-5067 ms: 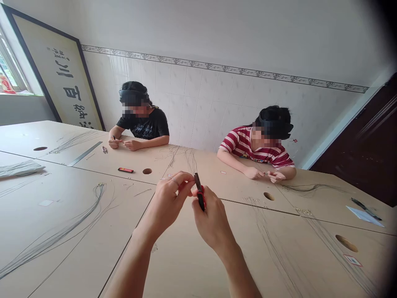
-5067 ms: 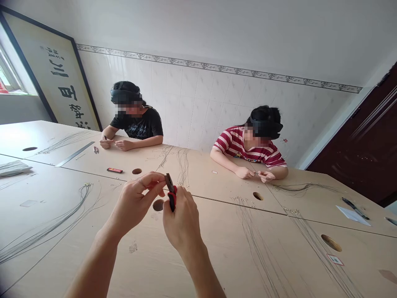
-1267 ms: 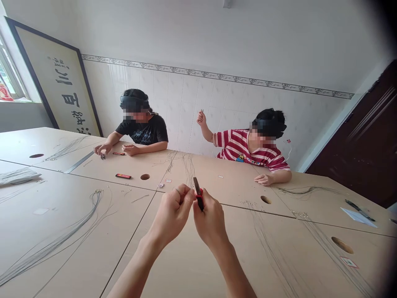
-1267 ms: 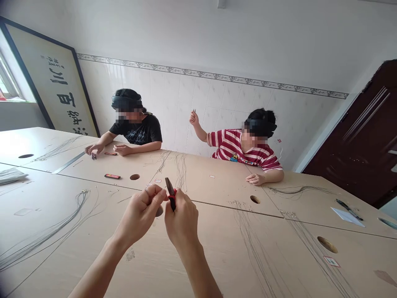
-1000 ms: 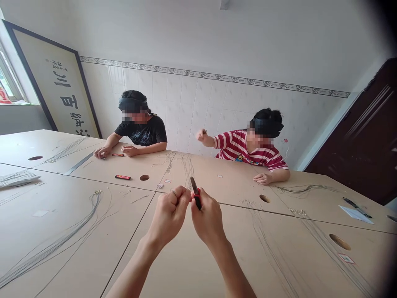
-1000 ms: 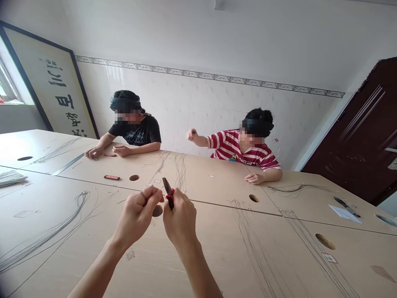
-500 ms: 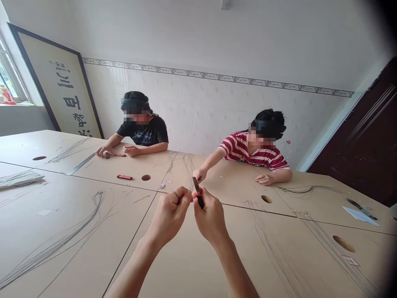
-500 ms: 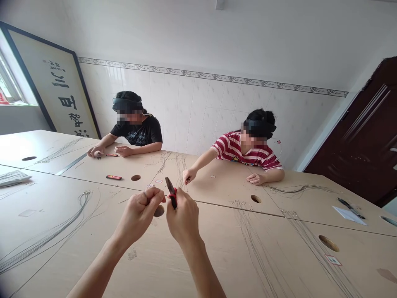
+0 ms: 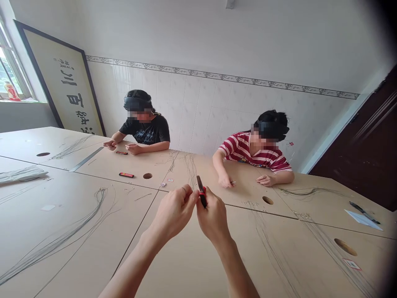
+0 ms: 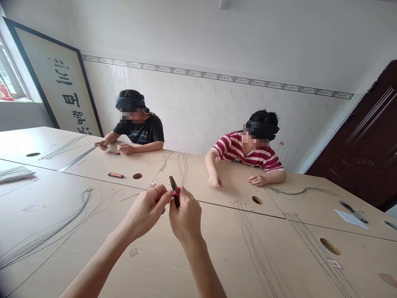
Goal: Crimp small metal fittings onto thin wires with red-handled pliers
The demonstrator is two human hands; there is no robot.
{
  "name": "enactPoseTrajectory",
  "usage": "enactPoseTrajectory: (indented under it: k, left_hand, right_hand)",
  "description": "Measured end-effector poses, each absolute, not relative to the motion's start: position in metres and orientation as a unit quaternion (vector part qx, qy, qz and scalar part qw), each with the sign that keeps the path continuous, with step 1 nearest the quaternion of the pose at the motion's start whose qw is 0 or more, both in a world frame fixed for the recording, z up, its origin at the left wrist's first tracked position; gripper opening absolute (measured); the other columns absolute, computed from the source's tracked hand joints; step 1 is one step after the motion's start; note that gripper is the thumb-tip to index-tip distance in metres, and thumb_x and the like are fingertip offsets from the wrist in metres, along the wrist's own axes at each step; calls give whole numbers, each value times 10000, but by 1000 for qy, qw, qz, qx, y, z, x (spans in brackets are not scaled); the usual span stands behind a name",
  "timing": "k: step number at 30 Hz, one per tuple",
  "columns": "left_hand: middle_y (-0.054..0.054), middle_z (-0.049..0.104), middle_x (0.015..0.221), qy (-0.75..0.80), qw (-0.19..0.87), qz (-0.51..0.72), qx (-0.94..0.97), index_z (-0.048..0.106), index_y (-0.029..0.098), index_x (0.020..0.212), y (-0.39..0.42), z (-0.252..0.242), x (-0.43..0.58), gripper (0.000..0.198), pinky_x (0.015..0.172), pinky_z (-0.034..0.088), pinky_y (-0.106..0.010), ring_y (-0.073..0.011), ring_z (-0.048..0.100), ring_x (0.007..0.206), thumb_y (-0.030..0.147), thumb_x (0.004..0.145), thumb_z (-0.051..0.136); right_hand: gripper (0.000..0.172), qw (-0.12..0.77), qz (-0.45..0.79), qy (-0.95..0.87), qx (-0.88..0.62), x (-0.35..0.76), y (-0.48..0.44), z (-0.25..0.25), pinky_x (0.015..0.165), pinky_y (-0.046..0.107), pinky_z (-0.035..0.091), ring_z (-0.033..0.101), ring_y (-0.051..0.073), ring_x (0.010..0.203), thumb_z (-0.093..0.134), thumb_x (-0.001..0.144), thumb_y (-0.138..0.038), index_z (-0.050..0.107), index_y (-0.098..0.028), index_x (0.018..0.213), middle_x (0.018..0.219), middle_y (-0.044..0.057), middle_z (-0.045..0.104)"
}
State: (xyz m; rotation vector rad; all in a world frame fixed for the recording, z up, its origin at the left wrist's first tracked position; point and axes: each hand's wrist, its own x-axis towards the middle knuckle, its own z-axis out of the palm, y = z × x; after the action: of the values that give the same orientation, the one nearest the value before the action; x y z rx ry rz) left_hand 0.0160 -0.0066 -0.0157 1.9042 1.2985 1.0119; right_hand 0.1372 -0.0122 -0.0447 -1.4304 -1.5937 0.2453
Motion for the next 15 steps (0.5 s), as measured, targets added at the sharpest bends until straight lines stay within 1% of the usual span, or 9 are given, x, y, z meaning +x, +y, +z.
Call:
enactPoseTrajectory:
  k: [2,4,6,8,9,11,15]
  left_hand:
    - [67,289,511,497,306,400,707,258,228,610,-3,-19,14,399,445,194,-237,-112,215,466,401,904,465]
    - [63,315,522,506,303,428,685,288,231,618,3,-21,13,372,444,223,-235,-114,270,453,399,908,448]
    - [46,397,557,508,303,447,671,349,229,644,7,-23,12,345,464,291,-236,-124,375,465,415,930,405]
    - [18,493,619,500,309,457,668,417,220,673,10,-25,12,335,507,363,-247,-142,487,527,424,938,396]
    - [3,528,657,494,314,457,670,443,215,679,10,-26,12,336,524,383,-252,-149,521,561,425,938,406]
    - [-24,571,750,474,318,453,684,476,206,669,9,-27,13,352,526,386,-257,-150,536,592,424,940,418]
    - [-59,586,963,443,299,441,721,483,193,636,4,-27,15,431,503,357,-277,-122,486,562,438,971,368]
  right_hand:
    - [207,473,98,-655,-581,134,-13,-45,526,254,327,526,172,550,398,895,-294,429,-227,702,603,6,571]
    - [166,471,102,-658,-579,132,-14,-45,551,258,353,580,182,600,398,881,-243,492,-217,746,652,25,613]
    - [160,469,109,-657,-580,130,-15,-46,583,262,380,627,194,663,398,868,-203,543,-206,800,701,41,649]
    - [165,469,115,-652,-585,131,-14,-47,605,263,397,653,202,706,404,866,-189,564,-202,827,733,50,672]
    - [163,469,117,-649,-588,131,-14,-47,612,263,401,662,205,720,410,866,-184,568,-201,832,747,53,682]
    - [154,471,118,-644,-591,133,-13,-46,621,262,407,670,205,727,424,872,-187,574,-204,840,767,51,696]
    - [160,474,120,-632,-601,135,-11,-43,630,265,415,670,201,712,434,898,-225,574,-209,822,779,47,710]
